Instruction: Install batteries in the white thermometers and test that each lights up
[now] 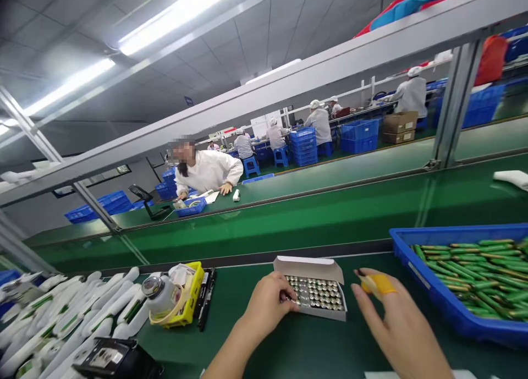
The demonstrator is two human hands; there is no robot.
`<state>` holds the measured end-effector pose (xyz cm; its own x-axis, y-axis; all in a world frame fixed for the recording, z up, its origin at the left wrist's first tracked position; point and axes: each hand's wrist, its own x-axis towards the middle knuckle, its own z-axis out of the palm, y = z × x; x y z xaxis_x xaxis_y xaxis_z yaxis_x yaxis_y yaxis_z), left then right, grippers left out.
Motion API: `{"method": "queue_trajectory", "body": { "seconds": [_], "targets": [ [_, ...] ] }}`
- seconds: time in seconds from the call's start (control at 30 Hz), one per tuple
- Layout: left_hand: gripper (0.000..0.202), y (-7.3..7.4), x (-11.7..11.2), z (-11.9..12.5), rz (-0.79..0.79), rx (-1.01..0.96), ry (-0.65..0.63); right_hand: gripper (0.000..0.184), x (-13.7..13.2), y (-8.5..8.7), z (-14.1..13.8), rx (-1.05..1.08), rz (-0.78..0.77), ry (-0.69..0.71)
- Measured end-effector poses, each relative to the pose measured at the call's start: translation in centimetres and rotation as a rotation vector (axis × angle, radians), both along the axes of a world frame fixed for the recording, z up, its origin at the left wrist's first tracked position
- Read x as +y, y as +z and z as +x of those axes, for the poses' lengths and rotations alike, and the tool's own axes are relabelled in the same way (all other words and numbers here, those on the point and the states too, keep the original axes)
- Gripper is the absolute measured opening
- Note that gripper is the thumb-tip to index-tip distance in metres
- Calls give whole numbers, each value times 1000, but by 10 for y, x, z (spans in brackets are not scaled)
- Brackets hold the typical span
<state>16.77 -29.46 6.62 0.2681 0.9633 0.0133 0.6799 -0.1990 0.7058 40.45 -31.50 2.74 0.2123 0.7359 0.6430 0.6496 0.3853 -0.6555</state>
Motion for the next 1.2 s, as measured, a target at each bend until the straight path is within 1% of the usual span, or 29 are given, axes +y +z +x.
{"method": "queue_trajectory", "body": {
  "seconds": [0.03,0.1,0.2,0.3,0.37,0.4,0.47,0.57,0.63,0.8,0.9,1.0,1.1,1.2],
  "targets": [
    [13,3,-1,-1,-2,-39,-5,32,-5,3,-6,-10,-37,53],
    [11,9,-3,-3,-8,-128,-7,34,-16,7,-16,12,-128,158],
    [6,20,-5,-7,-58,-284,11,42,-28,12,-28,132,-312,318],
    [30,28,-9,-6,-129,-470,14,45,-36,17,-43,253,-483,517],
    [43,31,-14,-1,-190,-642,14,46,-39,19,-51,282,-550,620],
    [46,32,-16,3,-221,-719,19,47,-40,19,-54,281,-571,645],
    [45,32,-21,9,-288,-824,36,49,-41,20,-58,276,-598,655],
    [43,31,-25,15,-353,-887,40,52,-43,20,-59,286,-609,643],
    [43,31,-25,16,-370,-912,32,52,-43,22,-57,298,-613,656],
    [40,33,-26,14,-373,-920,9,50,-44,27,-55,383,-585,680],
    [38,32,-27,17,-367,-889,-9,47,-42,23,-56,553,-593,714],
    [37,25,-29,24,-316,-873,2,49,-40,17,-61,684,-612,749],
    [33,18,-29,29,-251,-850,30,51,-40,15,-64,697,-622,756],
    [26,19,-28,23,-244,-794,25,49,-36,20,-55,708,-611,723]
  ]
}}
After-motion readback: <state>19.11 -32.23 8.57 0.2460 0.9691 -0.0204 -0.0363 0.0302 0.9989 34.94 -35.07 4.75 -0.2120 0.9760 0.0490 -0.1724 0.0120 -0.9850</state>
